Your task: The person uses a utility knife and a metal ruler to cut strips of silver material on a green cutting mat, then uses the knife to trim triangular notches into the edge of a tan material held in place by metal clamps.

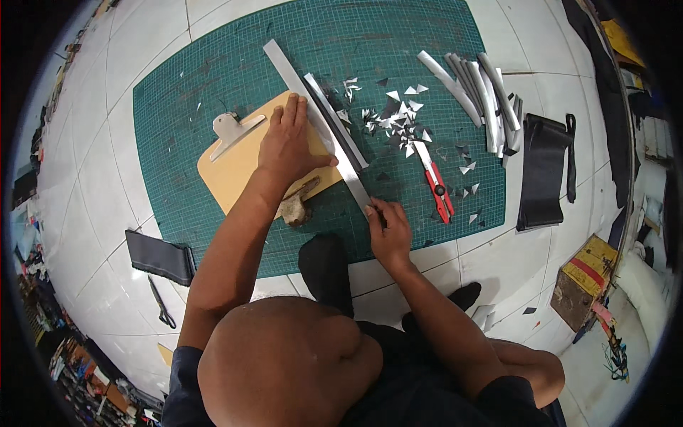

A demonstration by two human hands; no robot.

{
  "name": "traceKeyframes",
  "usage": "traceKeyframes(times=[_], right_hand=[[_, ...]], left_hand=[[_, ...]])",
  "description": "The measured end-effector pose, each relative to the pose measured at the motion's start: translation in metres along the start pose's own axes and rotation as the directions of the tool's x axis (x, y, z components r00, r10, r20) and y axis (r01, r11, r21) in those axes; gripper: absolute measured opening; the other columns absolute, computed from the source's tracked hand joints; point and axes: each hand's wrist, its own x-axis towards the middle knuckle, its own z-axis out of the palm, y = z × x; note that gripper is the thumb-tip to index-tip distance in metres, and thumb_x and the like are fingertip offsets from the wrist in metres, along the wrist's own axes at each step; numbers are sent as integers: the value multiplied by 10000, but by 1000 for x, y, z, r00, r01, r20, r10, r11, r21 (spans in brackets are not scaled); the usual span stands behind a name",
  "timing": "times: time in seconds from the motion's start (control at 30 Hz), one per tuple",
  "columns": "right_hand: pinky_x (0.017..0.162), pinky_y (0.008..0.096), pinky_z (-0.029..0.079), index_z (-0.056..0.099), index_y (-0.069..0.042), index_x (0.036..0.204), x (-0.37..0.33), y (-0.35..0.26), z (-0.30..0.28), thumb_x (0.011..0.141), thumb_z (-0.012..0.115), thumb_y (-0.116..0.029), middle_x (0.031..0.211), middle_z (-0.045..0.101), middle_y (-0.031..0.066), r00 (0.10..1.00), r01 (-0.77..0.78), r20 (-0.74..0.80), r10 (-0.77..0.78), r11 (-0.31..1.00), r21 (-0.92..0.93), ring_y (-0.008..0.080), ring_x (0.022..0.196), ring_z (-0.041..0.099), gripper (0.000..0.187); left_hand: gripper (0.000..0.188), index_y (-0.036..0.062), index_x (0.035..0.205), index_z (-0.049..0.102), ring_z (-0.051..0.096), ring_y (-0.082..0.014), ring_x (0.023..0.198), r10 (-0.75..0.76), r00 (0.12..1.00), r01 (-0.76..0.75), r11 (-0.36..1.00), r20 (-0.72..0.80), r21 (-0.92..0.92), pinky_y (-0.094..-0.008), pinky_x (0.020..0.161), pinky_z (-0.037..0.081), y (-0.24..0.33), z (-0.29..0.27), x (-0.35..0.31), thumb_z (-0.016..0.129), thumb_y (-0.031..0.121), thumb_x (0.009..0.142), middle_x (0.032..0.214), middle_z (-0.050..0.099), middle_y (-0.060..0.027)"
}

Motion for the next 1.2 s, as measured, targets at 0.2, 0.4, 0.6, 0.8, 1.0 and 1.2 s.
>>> traceKeyframes(times=[0.2, 0.4, 0.6, 0.8, 1.0, 1.2], right_hand=[[746, 353, 549, 669, -41, 1146, -1, 4, 0, 961, 621, -193, 1009, 641, 111, 1000, 31, 2, -31, 997, -71, 249, 908, 670, 245], [747, 346, 550, 669, -49, 1147, -1, 4, 0, 959, 621, -181, 1017, 644, 107, 1000, 0, 16, 1, 999, -33, 251, 910, 670, 235], [743, 347, 526, 673, -32, 1138, -1, 3, 3, 959, 631, -225, 982, 631, 120, 999, 18, -26, -19, 1000, -25, 234, 847, 649, 266], [741, 371, 548, 667, -46, 1148, 1, 1, -3, 965, 618, -240, 1013, 637, 115, 999, -25, 35, 26, 999, -33, 260, 902, 672, 271], [711, 364, 549, 663, -42, 1162, 1, 5, -1, 961, 627, -257, 1011, 633, 118, 999, 48, 15, -47, 994, -94, 252, 866, 673, 297], [701, 355, 549, 675, -57, 1163, 1, 3, -1, 950, 640, -245, 982, 647, 93, 1000, 29, 13, -29, 997, -64, 224, 830, 669, 285]], left_hand=[[1333, -50, 1502, 231, 299, -429, 1416, -16, 1000, 16, 1000, -4, -19, -459, 1180, 290, -2, 4, 4, 845, 653, 550, 1554, 266, -236], [1325, -64, 1496, 234, 296, -428, 1416, -21, 1000, 21, 1000, 2, -19, -456, 1180, 286, -3, 7, 4, 846, 644, 558, 1551, 267, -242], [1306, -92, 1476, 259, 309, -440, 1406, 19, 999, -18, 999, -34, 34, -454, 1171, 301, -3, 8, 4, 843, 638, 565, 1536, 287, -261], [1276, -122, 1451, 284, 299, -410, 1420, 41, 999, -42, 997, 11, 67, -439, 1185, 272, 5, -2, 5, 831, 638, 585, 1514, 314, -275], [1278, -129, 1442, 295, 306, -446, 1405, 67, 998, -67, 995, 4, 71, -458, 1174, 287, -4, 6, 9, 854, 617, 568, 1508, 317, -284], [1269, -145, 1417, 346, 346, -453, 1379, 44, 999, -42, 995, -22, 86, -423, 1163, 304, 0, 2, 5, 785, 713, 592, 1499, 347, -271]])
